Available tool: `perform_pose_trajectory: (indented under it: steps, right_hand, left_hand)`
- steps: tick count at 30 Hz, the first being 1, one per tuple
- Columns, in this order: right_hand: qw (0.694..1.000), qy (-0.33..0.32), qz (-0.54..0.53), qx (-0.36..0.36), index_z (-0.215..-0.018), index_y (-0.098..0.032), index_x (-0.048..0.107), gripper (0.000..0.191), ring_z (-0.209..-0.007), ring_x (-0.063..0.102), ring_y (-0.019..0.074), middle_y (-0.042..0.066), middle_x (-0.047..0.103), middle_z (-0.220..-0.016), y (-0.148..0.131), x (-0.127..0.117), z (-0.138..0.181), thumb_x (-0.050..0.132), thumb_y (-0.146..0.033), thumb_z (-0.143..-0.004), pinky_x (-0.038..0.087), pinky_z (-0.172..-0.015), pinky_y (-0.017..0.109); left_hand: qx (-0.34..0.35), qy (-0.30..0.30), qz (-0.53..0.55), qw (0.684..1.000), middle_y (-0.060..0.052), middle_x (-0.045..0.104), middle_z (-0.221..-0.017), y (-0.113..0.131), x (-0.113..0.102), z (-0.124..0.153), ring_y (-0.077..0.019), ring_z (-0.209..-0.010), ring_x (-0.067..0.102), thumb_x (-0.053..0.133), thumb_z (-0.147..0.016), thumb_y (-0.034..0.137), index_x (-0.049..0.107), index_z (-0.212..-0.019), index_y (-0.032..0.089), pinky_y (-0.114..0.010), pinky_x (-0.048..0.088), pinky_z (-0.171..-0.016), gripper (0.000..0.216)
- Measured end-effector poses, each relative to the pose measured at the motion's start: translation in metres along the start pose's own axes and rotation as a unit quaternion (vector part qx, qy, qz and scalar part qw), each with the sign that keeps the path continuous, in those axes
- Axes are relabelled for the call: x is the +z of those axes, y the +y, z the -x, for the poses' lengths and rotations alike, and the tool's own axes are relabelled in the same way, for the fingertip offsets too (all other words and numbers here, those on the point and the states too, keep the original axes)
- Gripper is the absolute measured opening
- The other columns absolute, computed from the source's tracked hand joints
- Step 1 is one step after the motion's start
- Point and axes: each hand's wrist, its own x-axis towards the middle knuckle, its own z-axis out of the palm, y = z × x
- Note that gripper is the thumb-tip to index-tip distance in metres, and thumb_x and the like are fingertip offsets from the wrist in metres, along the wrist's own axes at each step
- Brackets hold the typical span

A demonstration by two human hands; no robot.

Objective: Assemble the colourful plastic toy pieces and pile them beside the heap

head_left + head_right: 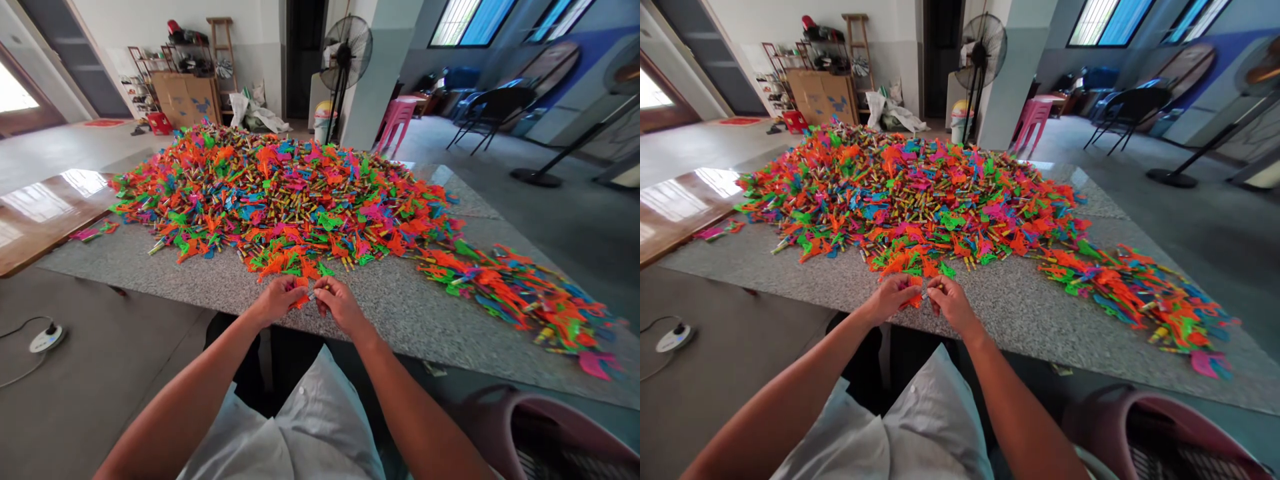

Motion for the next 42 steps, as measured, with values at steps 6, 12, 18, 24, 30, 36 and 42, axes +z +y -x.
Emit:
perform_pose_trajectory:
  steps: [6,12,18,24,30,36,42]
  right_hand:
    - [0.998,0.034,0.053,0.012,-0.088,-0.024,0.061,0.021,-0.048,0.046,0.0114,-0.008,0.052,-0.057,-0.002,-0.006,0.007,0.069,-0.042,-0.084,0.040,-0.047,0.024]
    - [0.940,0.319,0.113,0.041,-0.083,-0.020,0.066,0.025,-0.045,0.048,0.0119,-0.005,0.056,-0.057,-0.015,-0.114,0.009,0.073,-0.041,-0.070,0.038,-0.039,0.023]
    - [0.831,0.544,-0.041,-0.108,-0.098,-0.022,0.064,0.034,-0.053,0.059,0.0119,0.002,0.073,-0.088,-0.018,-0.211,0.008,0.065,-0.049,-0.079,0.043,-0.044,0.021]
    - [0.893,0.331,0.306,0.007,-0.098,-0.021,0.075,0.023,-0.074,0.071,0.0227,0.009,0.078,-0.092,0.007,-0.154,-0.034,0.067,-0.037,-0.084,0.054,-0.068,0.032]
    - [0.764,0.261,0.588,0.043,-0.113,-0.016,0.075,0.025,-0.111,0.070,0.0300,0.020,0.072,-0.122,0.013,-0.111,-0.078,0.062,-0.030,-0.097,0.049,-0.094,0.037]
    - [0.785,0.295,0.542,0.052,-0.107,-0.015,0.070,0.019,-0.099,0.072,0.0310,0.019,0.075,-0.105,0.012,-0.103,-0.075,0.062,-0.025,-0.094,0.050,-0.084,0.037]
    - [0.957,0.197,0.207,-0.053,-0.107,-0.023,0.062,0.032,-0.059,0.062,0.0188,0.007,0.076,-0.090,0.013,-0.037,-0.021,0.067,-0.050,-0.090,0.047,-0.053,0.030]
  left_hand:
    - [-0.037,-0.004,-0.033,0.999,0.005,0.052,-0.064,-0.006,0.009,-0.009,-0.0099,-0.054,0.045,0.068,-0.086,0.061,0.062,-0.084,0.019,-0.023,0.032,-0.052,0.043]
    - [0.027,0.162,-0.323,0.932,-0.008,0.073,-0.106,-0.019,-0.018,-0.016,-0.0249,-0.097,0.067,0.066,-0.091,0.041,0.072,-0.111,0.023,-0.035,0.049,-0.087,0.028]
    - [0.011,0.096,-0.452,0.887,-0.007,0.068,-0.130,-0.036,-0.052,-0.005,-0.0317,-0.113,0.065,0.077,-0.082,0.053,0.071,-0.125,0.034,-0.039,0.048,-0.093,0.047]
    - [0.027,0.089,-0.423,0.902,-0.007,0.068,-0.105,-0.041,-0.044,-0.018,-0.0288,-0.097,0.064,0.088,-0.068,0.042,0.068,-0.096,0.025,-0.035,0.046,-0.082,0.039]
    - [0.057,0.133,-0.203,0.969,0.003,0.057,-0.075,-0.043,-0.031,-0.020,-0.0140,-0.067,0.052,0.085,-0.064,0.027,0.062,-0.087,0.022,-0.026,0.041,-0.066,0.033]
    - [-0.021,0.110,0.055,0.992,0.002,0.061,-0.075,-0.030,-0.030,-0.009,-0.0103,-0.058,0.053,0.087,-0.068,0.038,0.069,-0.100,0.018,-0.023,0.046,-0.053,0.041]
    - [-0.019,0.079,0.157,0.984,-0.001,0.066,-0.082,-0.007,-0.024,-0.002,-0.0130,-0.069,0.063,0.093,-0.066,0.042,0.069,-0.096,0.018,-0.023,0.054,-0.056,0.045]
